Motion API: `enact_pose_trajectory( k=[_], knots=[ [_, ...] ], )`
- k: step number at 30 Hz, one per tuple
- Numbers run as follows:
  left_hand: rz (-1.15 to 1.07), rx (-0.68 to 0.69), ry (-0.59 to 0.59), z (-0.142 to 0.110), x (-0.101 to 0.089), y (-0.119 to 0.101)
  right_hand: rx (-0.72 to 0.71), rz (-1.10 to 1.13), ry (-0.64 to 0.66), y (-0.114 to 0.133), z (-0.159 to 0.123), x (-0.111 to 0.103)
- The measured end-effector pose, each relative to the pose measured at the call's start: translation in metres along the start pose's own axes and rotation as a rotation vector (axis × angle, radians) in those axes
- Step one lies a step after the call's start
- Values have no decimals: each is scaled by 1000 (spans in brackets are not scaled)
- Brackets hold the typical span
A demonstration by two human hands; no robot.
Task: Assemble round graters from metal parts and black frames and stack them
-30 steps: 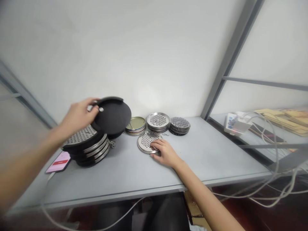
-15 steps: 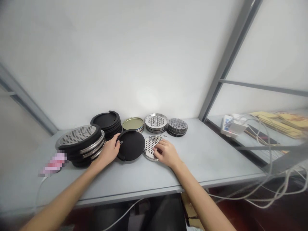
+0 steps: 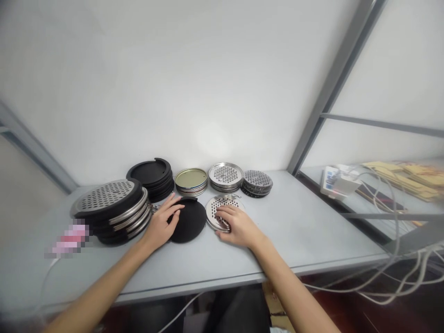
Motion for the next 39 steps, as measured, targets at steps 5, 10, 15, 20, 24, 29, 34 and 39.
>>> enact_pose_trajectory(
  k=[5, 10, 15, 20, 24, 29, 34, 39],
  knots=[
    [-90, -29, 292, -10, -2, -4, -52, -49, -95, 0, -3, -1],
    [-26, -29, 382, -16, -5, -4, 0, -91, -352, -5, -7, -13],
    [56, 1, 339, -17, 6, -13, -52, -139, -512, 6, -9, -19],
    [-151, -63, 145, -14, 12, -21, -304, -120, -402, 30, 0, -6],
    [-323, 2, 92, -9, 6, -22, -387, -104, -237, 41, 8, 7],
    [-155, 19, 263, -8, 7, -12, -387, -59, -133, 46, 12, 10],
    [-82, 20, 299, -8, 8, -8, -311, 60, -83, 42, 11, 5],
    [-51, 61, 324, -8, 2, -12, -56, 119, -179, 10, 26, -6]
  ],
)
Point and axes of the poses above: each hand's wrist, its own z-axis towards the middle knuckle, its own x-axis out of the palm, y = z × x, the point moved 4 cm from there along z, towards the middle knuckle, and after that the axes turned 11 degrees about -z, right-handed, at the moved point
